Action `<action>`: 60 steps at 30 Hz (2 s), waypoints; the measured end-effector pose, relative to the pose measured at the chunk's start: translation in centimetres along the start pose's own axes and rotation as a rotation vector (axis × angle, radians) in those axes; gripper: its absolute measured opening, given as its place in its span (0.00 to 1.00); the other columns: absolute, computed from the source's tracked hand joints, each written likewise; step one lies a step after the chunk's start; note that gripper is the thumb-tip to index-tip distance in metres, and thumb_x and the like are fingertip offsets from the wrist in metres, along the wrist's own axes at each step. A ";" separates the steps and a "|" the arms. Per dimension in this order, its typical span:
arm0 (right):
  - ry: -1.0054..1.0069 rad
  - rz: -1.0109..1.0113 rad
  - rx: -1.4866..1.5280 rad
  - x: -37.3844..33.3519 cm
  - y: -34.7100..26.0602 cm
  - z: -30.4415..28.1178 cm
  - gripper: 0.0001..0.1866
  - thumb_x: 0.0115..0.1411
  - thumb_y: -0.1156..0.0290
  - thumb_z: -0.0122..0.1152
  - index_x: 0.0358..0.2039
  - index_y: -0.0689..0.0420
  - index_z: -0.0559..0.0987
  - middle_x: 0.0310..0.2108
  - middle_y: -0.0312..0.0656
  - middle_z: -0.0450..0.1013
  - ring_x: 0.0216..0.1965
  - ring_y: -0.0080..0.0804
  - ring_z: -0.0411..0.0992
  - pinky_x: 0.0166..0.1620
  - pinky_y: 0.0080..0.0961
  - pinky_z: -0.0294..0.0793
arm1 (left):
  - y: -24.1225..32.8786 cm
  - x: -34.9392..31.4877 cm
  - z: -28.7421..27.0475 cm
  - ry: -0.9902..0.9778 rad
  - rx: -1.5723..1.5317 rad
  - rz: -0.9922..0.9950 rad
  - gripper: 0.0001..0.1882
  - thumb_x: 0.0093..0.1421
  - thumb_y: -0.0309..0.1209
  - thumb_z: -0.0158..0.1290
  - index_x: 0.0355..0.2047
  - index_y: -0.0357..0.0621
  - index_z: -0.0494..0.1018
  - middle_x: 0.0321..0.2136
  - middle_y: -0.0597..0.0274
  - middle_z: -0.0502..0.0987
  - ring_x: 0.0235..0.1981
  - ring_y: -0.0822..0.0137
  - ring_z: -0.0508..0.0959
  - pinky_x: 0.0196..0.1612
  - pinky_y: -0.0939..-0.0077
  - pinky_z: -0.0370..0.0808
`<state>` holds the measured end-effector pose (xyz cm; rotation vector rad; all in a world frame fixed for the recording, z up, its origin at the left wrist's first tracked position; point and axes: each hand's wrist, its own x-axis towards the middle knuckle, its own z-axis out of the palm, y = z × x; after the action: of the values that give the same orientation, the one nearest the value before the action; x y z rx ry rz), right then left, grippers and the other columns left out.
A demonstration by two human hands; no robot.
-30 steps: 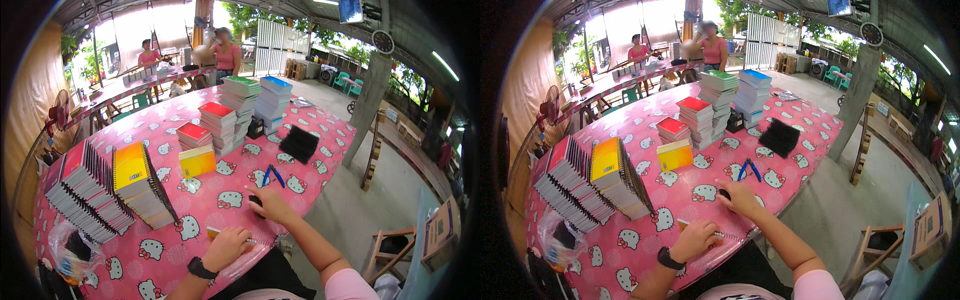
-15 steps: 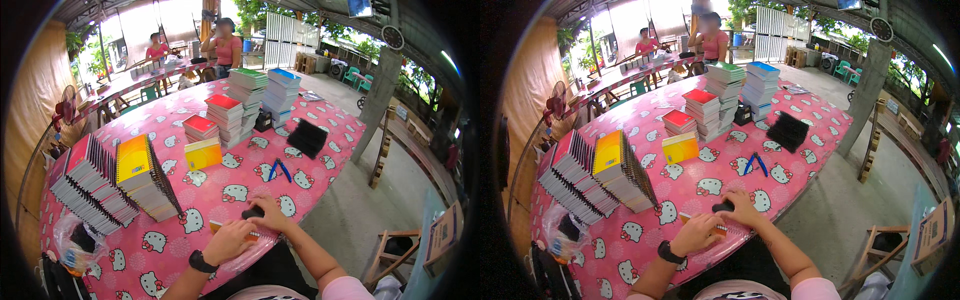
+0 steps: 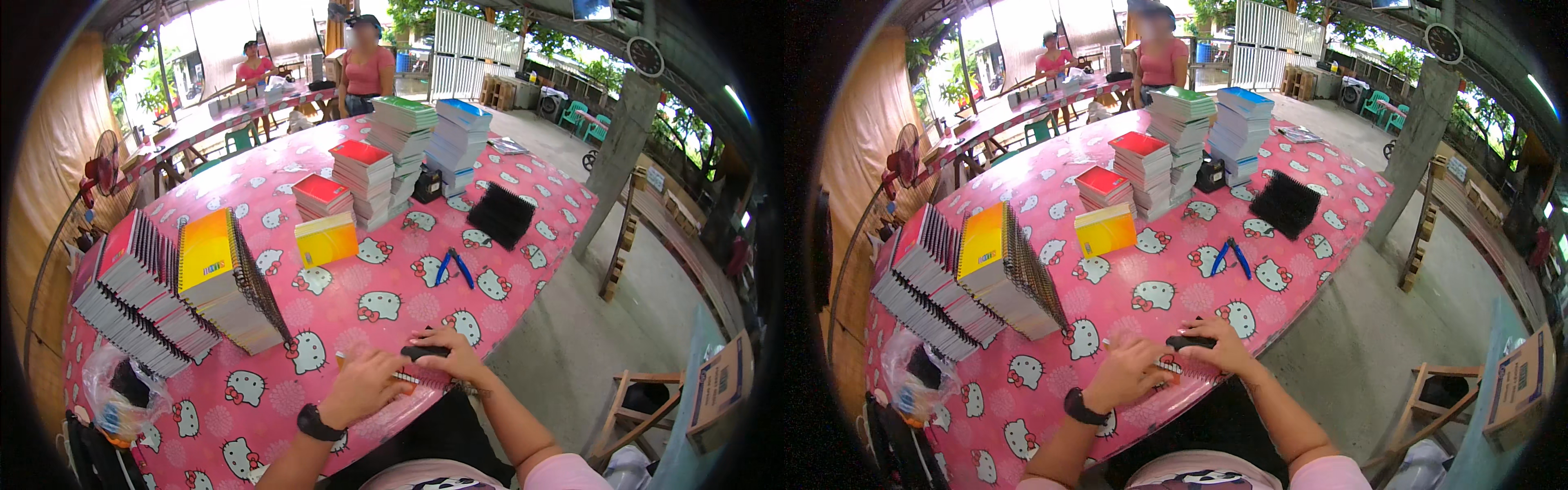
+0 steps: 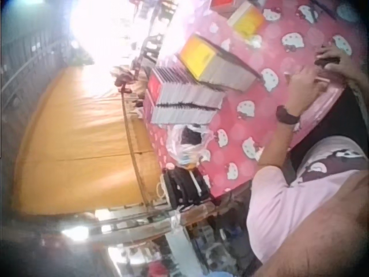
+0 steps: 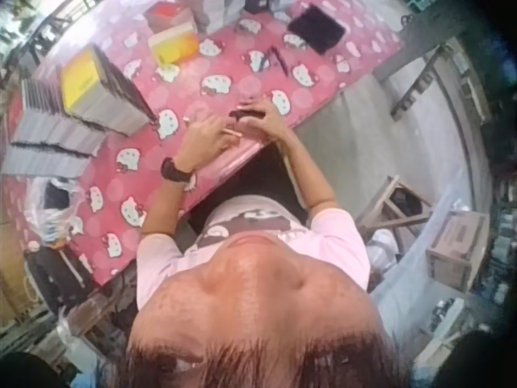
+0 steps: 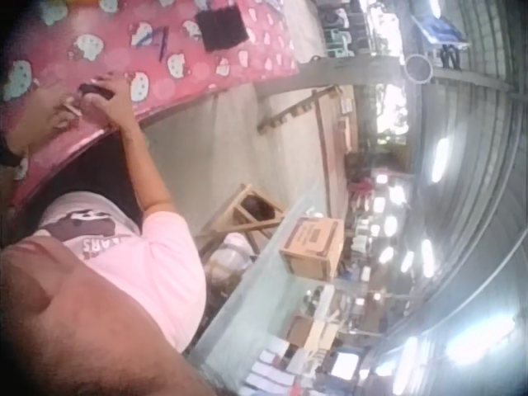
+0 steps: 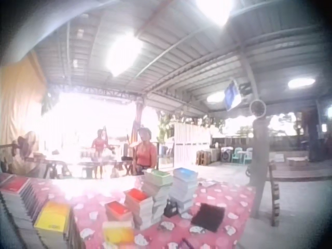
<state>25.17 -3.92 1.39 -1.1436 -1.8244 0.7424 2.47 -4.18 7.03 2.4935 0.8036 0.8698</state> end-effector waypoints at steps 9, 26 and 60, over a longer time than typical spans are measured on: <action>-0.211 0.337 0.328 -1.8 -3.8 -1.6 0.24 0.48 0.53 0.62 0.35 0.63 0.79 0.37 0.43 0.76 0.45 0.32 0.71 0.51 0.29 0.64 | -2.8 -1.8 1.0 0.157 0.118 -0.020 0.14 0.39 0.38 0.63 0.23 0.49 0.71 0.21 0.66 0.70 0.31 0.64 0.71 0.54 0.54 0.55; -0.184 0.293 0.556 1.8 -5.5 -0.2 0.20 0.49 0.58 0.60 0.34 0.63 0.77 0.39 0.48 0.74 0.45 0.33 0.70 0.50 0.29 0.65 | -6.0 -4.3 3.7 0.274 -0.943 -0.471 0.27 0.41 0.22 0.65 0.40 0.42 0.63 0.29 0.67 0.70 0.31 0.77 0.71 0.33 0.81 0.72; 0.144 -0.170 -0.456 4.3 -4.5 -0.2 0.22 0.44 0.63 0.68 0.39 0.59 0.75 0.39 0.45 0.72 0.48 0.43 0.66 0.48 0.34 0.66 | -4.8 -3.5 2.3 0.349 -0.678 -0.406 0.13 0.53 0.31 0.57 0.35 0.37 0.67 0.23 0.61 0.72 0.26 0.73 0.72 0.30 0.78 0.70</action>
<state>22.46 -1.85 6.56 -1.2661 -1.9915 0.1399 -0.18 -3.01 1.35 1.5514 0.8905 1.1920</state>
